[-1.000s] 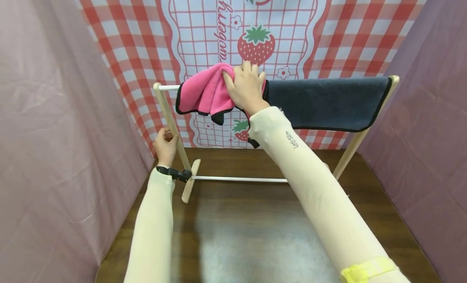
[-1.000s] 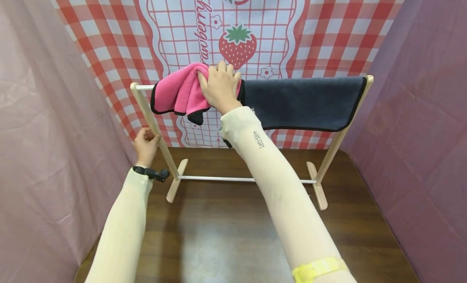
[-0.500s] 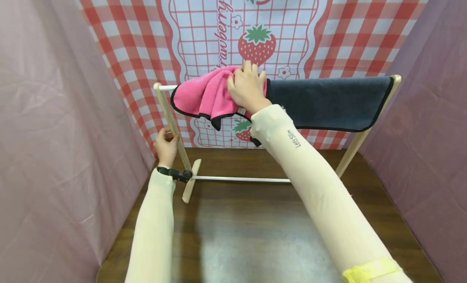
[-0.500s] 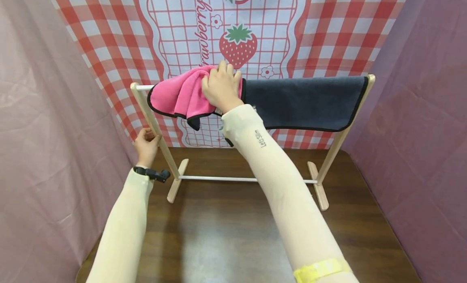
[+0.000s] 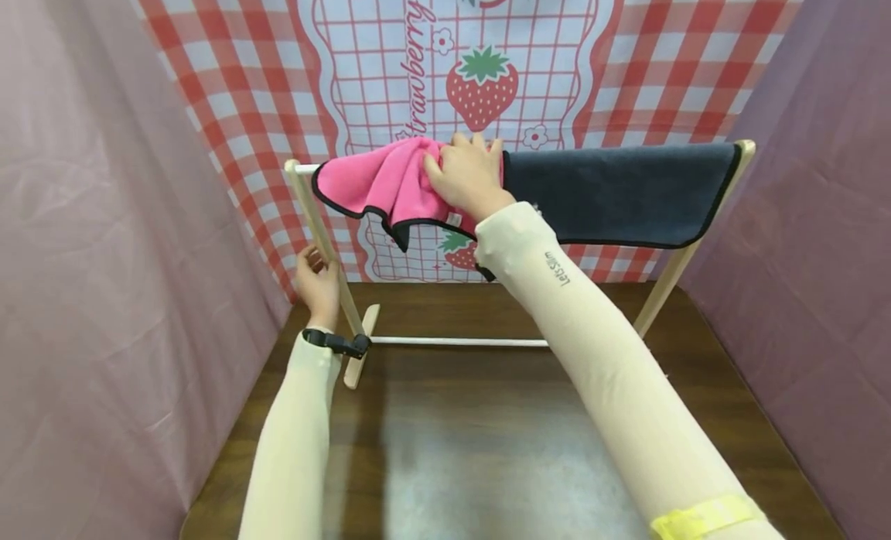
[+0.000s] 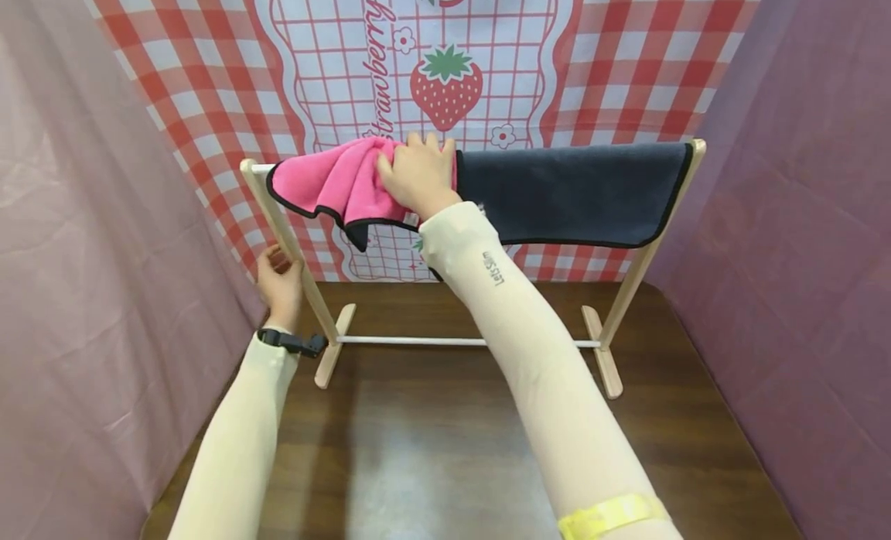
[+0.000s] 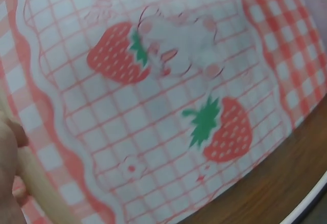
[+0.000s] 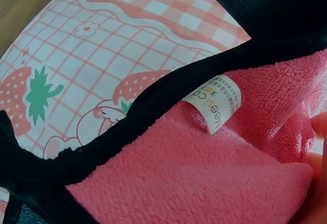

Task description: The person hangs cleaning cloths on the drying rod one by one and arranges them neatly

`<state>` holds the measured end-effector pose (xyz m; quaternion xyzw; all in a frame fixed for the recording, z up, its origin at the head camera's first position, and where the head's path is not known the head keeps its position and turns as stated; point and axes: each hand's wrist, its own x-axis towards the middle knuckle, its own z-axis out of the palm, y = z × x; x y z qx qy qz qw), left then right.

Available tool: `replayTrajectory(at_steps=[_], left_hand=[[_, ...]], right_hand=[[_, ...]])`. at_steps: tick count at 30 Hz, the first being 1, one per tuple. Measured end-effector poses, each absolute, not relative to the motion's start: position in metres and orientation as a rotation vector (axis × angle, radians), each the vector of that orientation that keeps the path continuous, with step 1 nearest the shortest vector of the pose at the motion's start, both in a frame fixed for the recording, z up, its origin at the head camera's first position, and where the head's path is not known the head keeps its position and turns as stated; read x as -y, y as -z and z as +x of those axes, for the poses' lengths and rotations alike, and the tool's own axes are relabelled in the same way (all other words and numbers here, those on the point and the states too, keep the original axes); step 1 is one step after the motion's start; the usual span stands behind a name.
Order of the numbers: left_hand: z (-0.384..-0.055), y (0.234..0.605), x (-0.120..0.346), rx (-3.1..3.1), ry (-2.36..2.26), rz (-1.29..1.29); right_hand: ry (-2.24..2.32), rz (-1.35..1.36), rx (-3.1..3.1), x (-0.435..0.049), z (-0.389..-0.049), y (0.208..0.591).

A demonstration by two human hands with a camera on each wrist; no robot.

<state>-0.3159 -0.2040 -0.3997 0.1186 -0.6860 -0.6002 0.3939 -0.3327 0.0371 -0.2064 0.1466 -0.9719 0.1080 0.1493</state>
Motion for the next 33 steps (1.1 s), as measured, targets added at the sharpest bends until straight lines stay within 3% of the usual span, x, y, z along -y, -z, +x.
replayTrajectory(at_steps=[7,20,33], left_hand=[[-0.296,0.39,0.172,1.65,1.465,0.193],[-0.257,0.329,0.127,1.433,1.86,-0.208],[-0.26,0.287,0.138,1.47,1.842,-0.163]], right_hand=[[-0.296,0.435,2.768,-0.036,-0.332,0.212],[-0.31,0.424,2.759,-0.038,-0.331,0.209],[-0.284,0.436,2.755,-0.039,-0.333,0.211]])
